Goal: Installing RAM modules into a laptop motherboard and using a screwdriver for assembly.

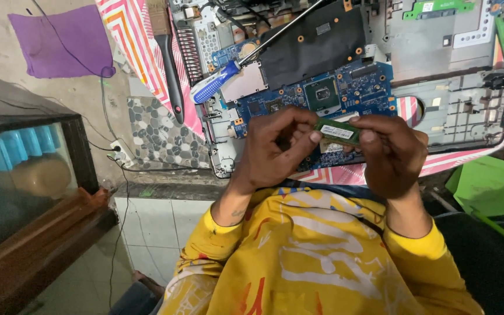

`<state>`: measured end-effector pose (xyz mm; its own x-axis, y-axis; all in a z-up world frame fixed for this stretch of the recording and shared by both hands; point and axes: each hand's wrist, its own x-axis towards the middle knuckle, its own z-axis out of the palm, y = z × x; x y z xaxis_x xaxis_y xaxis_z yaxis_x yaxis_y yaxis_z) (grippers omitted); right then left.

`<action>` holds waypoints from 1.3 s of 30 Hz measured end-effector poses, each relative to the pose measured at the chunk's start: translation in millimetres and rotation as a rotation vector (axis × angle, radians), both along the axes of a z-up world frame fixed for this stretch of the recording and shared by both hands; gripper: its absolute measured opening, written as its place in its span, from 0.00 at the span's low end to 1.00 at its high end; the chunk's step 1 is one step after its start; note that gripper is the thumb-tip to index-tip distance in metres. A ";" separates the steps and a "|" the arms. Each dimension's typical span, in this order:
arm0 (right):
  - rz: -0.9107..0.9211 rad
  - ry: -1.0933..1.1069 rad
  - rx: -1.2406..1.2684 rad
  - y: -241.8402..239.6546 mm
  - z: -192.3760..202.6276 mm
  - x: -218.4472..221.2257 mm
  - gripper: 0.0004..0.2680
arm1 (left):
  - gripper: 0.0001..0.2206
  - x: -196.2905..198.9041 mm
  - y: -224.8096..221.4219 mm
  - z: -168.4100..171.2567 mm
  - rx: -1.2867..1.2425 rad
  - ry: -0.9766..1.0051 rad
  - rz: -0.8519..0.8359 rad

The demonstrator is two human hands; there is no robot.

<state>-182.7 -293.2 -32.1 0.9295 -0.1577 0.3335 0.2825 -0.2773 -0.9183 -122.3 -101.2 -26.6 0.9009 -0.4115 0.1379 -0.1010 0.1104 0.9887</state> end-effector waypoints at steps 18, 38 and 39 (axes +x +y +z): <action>0.072 0.188 -0.209 -15.3 32.9 -25.2 0.07 | 0.13 -12.1 15.3 37.4 0.268 -0.137 -0.110; 0.017 0.125 -0.531 -13.9 30.8 -16.3 0.06 | 0.07 -29.4 1.6 29.2 0.414 -0.210 0.027; 0.020 0.108 -0.550 -14.3 30.3 -16.4 0.06 | 0.06 -29.5 1.5 27.8 0.409 -0.217 0.025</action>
